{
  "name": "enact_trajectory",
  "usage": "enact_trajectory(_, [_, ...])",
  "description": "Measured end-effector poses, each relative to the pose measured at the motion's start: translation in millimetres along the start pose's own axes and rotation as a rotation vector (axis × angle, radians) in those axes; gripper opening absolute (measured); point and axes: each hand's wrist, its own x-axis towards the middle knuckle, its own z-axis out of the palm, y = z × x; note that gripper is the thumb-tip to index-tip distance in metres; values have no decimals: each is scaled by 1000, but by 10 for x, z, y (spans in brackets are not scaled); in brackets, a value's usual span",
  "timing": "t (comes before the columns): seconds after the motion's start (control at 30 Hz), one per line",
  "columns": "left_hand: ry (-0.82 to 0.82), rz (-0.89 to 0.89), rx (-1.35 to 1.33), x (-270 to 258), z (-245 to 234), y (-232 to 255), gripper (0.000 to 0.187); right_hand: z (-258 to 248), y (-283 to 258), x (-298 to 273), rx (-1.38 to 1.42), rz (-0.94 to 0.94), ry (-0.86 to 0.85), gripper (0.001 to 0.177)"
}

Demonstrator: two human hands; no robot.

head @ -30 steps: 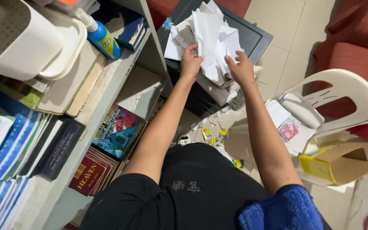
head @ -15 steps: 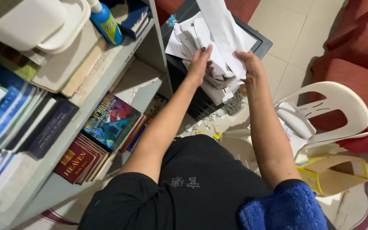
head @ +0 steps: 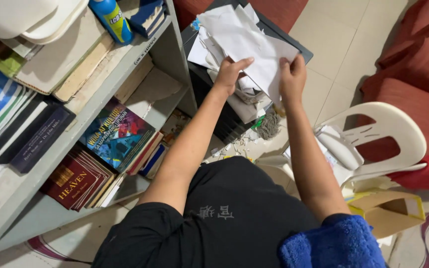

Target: Sorting and organizing a stack of papers from a box onto a chair.

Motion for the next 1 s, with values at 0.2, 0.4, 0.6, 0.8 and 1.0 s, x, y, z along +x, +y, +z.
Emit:
enact_trajectory(0.2, [-62,-136,-571,-160,203,106,64,235,-551,-226,389,1,-37,24])
enact_trajectory(0.4, [96,-156,-397,271,83,-26,55,-12,-140,-63,197,-2,268,16])
enact_trajectory(0.6, [476,240,362,352,-155,-105,33,-262,401,-68,-67,-32,446,21])
enact_trajectory(0.8, [351,555,683,918,-230,-301,46,-477,-187,149,31,318,205,61])
enact_trajectory(1.0, [-224,714,438,733,183,176,40,-396,-511,363,-47,564,-173,78])
